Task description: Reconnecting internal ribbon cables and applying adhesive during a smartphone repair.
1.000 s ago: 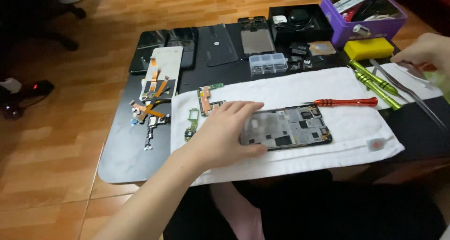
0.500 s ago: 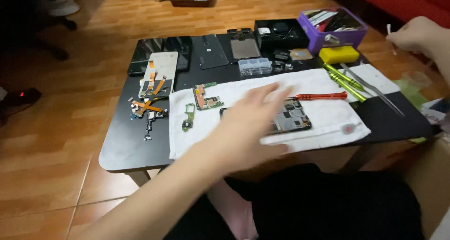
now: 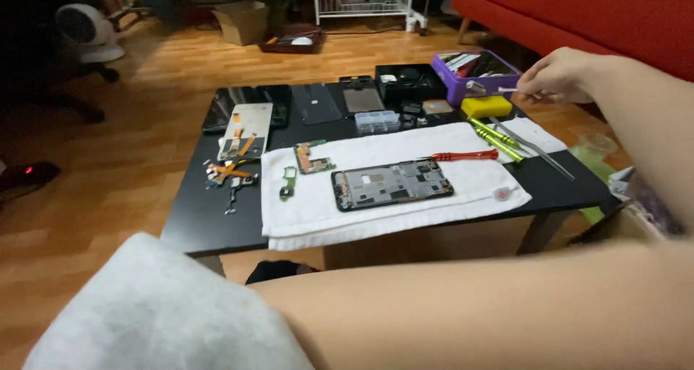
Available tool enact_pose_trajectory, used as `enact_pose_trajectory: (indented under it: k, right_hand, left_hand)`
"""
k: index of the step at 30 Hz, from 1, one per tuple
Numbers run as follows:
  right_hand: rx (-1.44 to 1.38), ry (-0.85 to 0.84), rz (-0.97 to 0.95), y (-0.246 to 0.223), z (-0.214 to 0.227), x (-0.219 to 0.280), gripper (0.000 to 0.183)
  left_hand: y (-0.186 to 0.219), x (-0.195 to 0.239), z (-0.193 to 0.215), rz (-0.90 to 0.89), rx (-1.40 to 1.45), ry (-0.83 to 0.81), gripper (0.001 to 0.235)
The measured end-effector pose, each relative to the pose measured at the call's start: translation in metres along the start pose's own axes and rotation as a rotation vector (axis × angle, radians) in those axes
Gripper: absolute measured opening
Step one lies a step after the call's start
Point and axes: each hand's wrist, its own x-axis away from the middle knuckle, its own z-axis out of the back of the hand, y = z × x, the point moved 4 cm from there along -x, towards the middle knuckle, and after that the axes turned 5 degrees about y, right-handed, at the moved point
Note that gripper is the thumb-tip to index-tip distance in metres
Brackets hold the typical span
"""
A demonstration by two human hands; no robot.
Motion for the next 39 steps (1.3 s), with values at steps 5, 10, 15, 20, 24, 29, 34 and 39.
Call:
enact_pose_trajectory:
  k: [5,10,15,20,24,29,34,39]
  right_hand:
    - [-0.441,-0.124,-0.081,-0.022,-0.013,0.046,0.038]
    - [-0.552,-0.131,-0.009,-0.023,-0.021,0.093,0.042]
    - [-0.789,-0.24,0.141,-0.024,-0.038,0.12,0.036]
    - [-0.695,-0.431,0.449,-0.056,-0.04,0.171,0.012]
    - [-0.451,-0.307,0.486,-0.119,-0.033,0.262,0.014]
    - [-0.813,-0.443,0.761,-0.167,-0.096,0.305,0.045]
    - [-0.958,-0.436,0.377,-0.191,-0.103,0.333,0.049]
    - [-1.314,-0.802,0.03,-0.203,-0.113,0.353,0.047]
  left_hand:
    - [0.027,0.032,-0.024,0.029,0.091,-0.029,0.024]
    - [0.056,0.043,-0.052,0.007,0.205,-0.059,0.019]
    - [0.05,0.07,-0.053,0.013,0.278,-0.077,0.017]
    - [0.002,0.132,-0.034,0.186,0.174,-0.369,0.051]
    - [-0.122,0.241,-0.015,0.34,-0.123,-0.657,0.024]
    - [-0.204,0.15,0.076,0.614,-0.454,-0.371,0.021]
    - [-0.276,0.212,0.157,0.667,-0.773,-0.32,0.011]
    - [-0.288,0.266,0.241,0.837,-0.873,-0.35,0.016]
